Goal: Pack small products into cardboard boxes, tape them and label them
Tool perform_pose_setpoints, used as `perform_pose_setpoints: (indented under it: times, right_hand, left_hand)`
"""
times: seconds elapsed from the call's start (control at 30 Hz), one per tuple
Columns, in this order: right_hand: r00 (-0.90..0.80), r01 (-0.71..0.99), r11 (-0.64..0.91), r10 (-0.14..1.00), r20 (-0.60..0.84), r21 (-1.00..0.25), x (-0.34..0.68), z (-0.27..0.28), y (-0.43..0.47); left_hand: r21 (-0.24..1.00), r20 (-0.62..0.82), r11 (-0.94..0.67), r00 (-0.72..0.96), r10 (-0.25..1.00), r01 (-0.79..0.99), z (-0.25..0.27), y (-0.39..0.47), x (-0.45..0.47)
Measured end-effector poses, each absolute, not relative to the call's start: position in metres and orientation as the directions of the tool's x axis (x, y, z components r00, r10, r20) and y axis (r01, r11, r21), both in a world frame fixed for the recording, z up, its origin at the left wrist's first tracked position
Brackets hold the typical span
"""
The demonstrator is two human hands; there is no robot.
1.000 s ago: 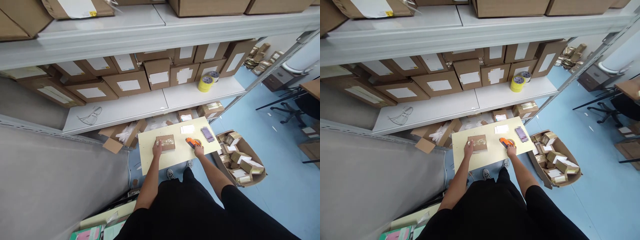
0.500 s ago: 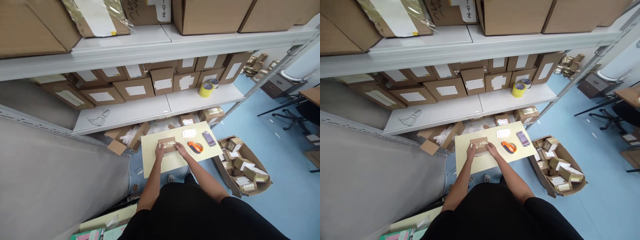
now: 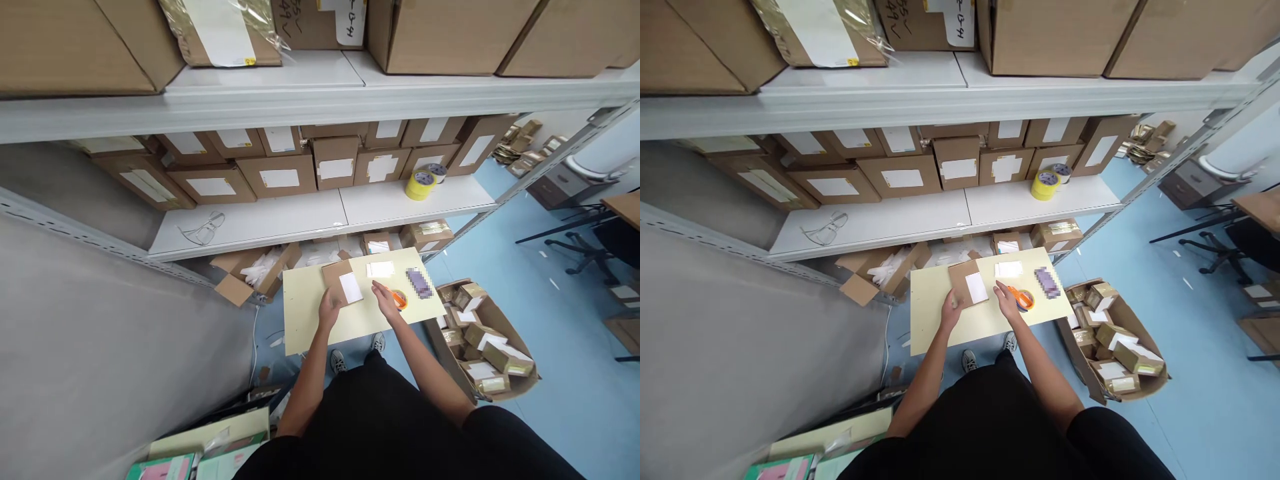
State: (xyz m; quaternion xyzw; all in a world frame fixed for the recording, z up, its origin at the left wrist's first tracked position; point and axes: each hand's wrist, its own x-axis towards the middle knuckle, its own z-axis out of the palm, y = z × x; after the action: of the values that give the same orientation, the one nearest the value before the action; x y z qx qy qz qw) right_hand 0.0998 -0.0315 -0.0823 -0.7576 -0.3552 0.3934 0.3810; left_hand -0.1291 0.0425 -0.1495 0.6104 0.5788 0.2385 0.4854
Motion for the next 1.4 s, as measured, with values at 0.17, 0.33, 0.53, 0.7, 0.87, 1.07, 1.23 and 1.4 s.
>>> perform_pose_setpoints:
  times: [0.17,0.33,0.53,0.7,0.87,1.07,1.23,1.4]
  right_hand:
    - [0.453,0.301,-0.462,0.839,-0.302,-0.834,0.123,-0.087,-0.019]
    - [0.501,0.368,-0.556,0.794,-0.345,-0.745,0.175,-0.105,0.003]
    - [0.569,0.397,-0.745,0.658,-0.494,-0.535,0.247,-0.153,0.048]
    - [0.568,0.502,-0.790,0.608,-0.554,-0.352,0.281,-0.193,0.082]
    - [0.570,0.525,-0.813,0.557,-0.604,-0.253,0.285,-0.217,0.099]
    - [0.489,0.629,-0.718,0.664,-0.566,-0.299,0.287,-0.208,0.090]
    - [0.411,0.726,-0.605,0.763,-0.499,-0.328,0.295,-0.172,0.068]
    - [0.322,0.771,-0.459,0.879,-0.353,-0.440,0.310,-0.128,0.038]
  left_hand:
    - [0.706,-0.336,0.037,0.289,0.896,0.707,-0.158,0.049,-0.091]
    - [0.610,-0.332,-0.086,0.352,0.875,0.788,-0.168,0.041,-0.057]
    - [0.531,-0.351,-0.153,0.380,0.856,0.834,-0.174,0.031,-0.037]
    - [0.546,-0.387,-0.098,0.355,0.851,0.832,-0.184,0.029,-0.040]
    - [0.532,-0.381,-0.074,0.316,0.869,0.844,-0.189,0.024,-0.034]
    - [0.524,-0.404,-0.035,0.284,0.870,0.851,-0.180,0.024,-0.028]
    - [0.484,-0.415,-0.024,0.253,0.874,0.875,-0.169,0.026,-0.025]
    - [0.441,-0.350,-0.040,0.213,0.912,0.897,-0.145,0.046,0.003]
